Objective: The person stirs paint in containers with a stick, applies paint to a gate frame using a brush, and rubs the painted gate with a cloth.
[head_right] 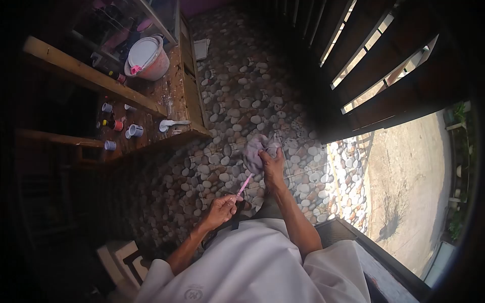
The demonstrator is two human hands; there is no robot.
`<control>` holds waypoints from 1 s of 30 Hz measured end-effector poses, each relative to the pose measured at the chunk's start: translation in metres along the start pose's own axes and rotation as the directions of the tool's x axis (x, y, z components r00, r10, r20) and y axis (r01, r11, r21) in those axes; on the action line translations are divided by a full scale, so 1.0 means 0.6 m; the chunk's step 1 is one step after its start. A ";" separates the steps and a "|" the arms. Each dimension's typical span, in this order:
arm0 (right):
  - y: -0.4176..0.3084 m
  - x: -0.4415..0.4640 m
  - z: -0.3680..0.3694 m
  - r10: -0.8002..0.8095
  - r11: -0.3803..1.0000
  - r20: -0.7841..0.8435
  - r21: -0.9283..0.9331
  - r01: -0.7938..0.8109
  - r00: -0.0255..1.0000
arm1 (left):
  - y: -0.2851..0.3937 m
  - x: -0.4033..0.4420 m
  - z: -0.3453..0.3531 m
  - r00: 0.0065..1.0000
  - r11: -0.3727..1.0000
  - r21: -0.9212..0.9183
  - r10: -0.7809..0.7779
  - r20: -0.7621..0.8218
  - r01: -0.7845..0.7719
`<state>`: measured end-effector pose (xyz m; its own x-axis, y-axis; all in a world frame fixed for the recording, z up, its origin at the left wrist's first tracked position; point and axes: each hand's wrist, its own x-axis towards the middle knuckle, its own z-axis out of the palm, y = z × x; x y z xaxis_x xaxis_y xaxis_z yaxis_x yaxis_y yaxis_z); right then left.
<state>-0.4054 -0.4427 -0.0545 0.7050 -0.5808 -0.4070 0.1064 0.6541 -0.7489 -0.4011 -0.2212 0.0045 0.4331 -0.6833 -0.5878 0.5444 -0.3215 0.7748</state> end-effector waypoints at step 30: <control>0.172 -0.068 0.394 0.005 0.984 0.298 -0.171 0.048 0.955 | 0.010 -0.159 -0.270 0.922 0.955 -0.081 0.250 -0.295 -0.285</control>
<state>-0.2574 -0.2372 0.0082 0.8824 -0.4068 -0.2363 0.0191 0.5329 -0.8460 -0.3226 -0.0519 0.0275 0.7474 -0.5170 -0.4172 0.4547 -0.0599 0.8886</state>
